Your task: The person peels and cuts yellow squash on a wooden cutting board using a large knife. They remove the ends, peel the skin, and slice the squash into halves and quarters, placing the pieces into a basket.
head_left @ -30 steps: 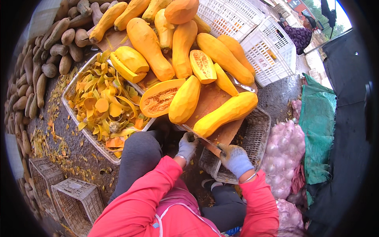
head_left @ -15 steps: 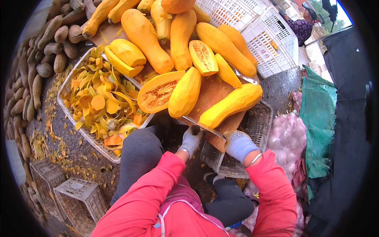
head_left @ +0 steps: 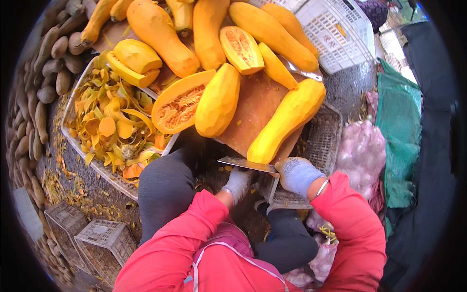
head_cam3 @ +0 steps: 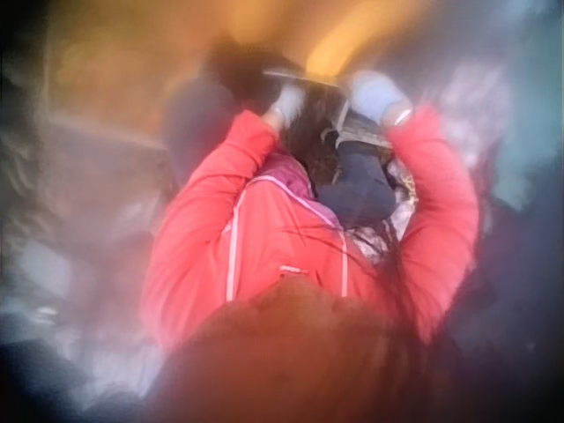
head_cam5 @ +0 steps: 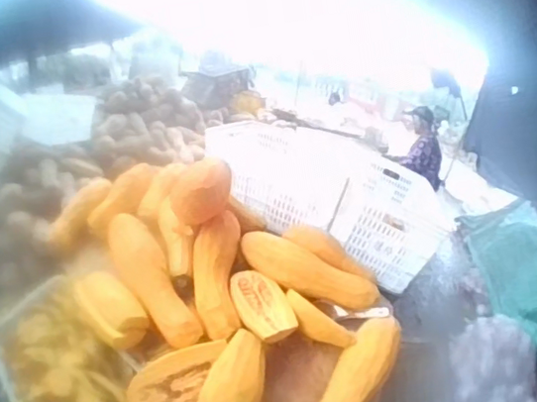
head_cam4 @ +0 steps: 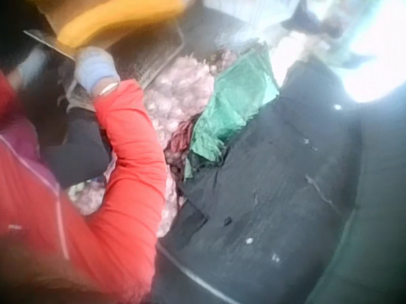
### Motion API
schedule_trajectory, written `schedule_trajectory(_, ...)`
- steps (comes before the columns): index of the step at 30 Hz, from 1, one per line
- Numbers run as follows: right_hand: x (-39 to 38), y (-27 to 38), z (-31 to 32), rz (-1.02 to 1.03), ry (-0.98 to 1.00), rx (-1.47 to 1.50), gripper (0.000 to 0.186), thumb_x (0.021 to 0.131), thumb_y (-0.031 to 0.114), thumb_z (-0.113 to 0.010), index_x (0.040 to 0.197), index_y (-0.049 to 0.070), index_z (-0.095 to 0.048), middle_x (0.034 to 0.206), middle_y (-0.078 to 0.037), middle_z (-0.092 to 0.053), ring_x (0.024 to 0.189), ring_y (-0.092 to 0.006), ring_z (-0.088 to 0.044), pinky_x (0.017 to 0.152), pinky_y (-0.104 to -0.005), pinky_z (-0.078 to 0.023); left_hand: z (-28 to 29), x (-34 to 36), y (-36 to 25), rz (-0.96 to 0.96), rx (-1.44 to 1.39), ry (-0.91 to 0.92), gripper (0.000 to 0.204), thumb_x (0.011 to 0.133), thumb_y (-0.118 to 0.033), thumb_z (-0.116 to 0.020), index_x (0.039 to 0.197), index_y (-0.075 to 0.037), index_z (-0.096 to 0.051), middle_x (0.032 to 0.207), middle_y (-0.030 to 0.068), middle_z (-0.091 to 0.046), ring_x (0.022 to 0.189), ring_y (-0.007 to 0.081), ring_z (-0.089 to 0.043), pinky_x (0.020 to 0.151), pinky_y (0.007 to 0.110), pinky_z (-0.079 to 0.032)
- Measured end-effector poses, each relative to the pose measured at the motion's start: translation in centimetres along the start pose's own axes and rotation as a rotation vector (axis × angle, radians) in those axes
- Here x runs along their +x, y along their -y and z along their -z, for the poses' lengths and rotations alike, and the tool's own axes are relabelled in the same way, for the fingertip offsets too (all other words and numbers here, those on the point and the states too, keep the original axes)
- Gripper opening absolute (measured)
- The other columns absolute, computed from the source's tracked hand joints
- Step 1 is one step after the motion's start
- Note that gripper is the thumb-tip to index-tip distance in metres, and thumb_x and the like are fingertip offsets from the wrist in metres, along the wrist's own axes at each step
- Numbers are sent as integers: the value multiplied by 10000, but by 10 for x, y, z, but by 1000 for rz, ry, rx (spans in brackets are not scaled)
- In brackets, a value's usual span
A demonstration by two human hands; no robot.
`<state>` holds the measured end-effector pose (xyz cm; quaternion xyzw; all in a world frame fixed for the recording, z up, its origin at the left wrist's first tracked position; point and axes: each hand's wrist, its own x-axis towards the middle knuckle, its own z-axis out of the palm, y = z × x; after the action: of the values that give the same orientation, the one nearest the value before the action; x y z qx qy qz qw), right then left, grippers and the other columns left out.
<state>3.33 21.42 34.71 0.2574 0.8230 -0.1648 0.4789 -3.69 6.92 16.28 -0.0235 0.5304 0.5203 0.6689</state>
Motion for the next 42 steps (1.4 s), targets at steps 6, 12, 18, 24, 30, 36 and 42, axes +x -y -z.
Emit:
schedule_trajectory(6, 3, -17, -21, 9, -120, 72, 281, 889, 188, -581, 1090, 55, -725, 1059, -197, -740, 1026, -360, -711, 887, -462, -565, 3, 5, 3, 96, -294, 99, 344, 922, -73, -740, 1232, 20, -622, 1204, 112, -678, 1036, 234, -677, 894, 379, -571)
schedule_trajectory(12, 39, -15, -48, 7, -186, 95, 263, 884, 169, -569, 1047, 67, -750, 1059, -187, -745, 1030, -352, -713, 895, -455, -564, 4, 3, 5, -81, -184, 52, 380, 929, -58, -725, 1286, 5, -612, 1207, 116, -685, 1049, 262, -686, 918, 402, -577)
schedule_trajectory(18, 50, -2, -57, -61, -367, 318, 265, 882, 182, -581, 1051, 56, -741, 1070, -207, -732, 1033, -377, -698, 912, -471, -551, -5, -12, -30, -85, -388, 269, 404, 919, -66, -736, 1299, -16, -605, 1174, 109, -694, 1025, 254, -690, 874, 359, -567)
schedule_trajectory(24, 80, 4, -53, -126, -336, 327, 298, 845, 185, -618, 1051, 37, -774, 1117, -226, -718, 1061, -391, -687, 939, -467, -546, 8, -8, -49, -54, -43, 128, 381, 939, -129, -733, 1268, 13, -604, 1120, 101, -706, 937, 223, -702, 814, 356, -573)
schedule_trajectory(30, 90, -2, -68, -98, -355, 357, 282, 857, 183, -606, 1034, 41, -773, 1109, -237, -715, 1059, -395, -686, 936, -469, -548, 13, 4, -39, -50, -50, 98, 393, 922, -136, -752, 1256, 9, -604, 1099, 93, -708, 935, 221, -699, 788, 362, -569)
schedule_trajectory(36, 80, -1, -85, -41, -440, 317, 249, 875, 186, -602, 1042, 55, -733, 1068, -224, -726, 1022, -386, -698, 916, -474, -551, 2, -14, -41, -46, -205, 102, 446, 930, -67, -706, 1342, -17, -544, 1207, 151, -665, 1043, 282, -681, 917, 415, -568)
schedule_trajectory(42, 42, 28, -83, 27, -530, 408, 279, 889, 253, -640, 1082, 55, -669, 1052, -212, -722, 1005, -397, -698, 871, -488, -560, 25, -7, -30, -3, -545, 200, 370, 1025, -179, -566, 1382, -92, -520, 1320, 122, -603, 1231, 316, -586, 1066, 461, -486)
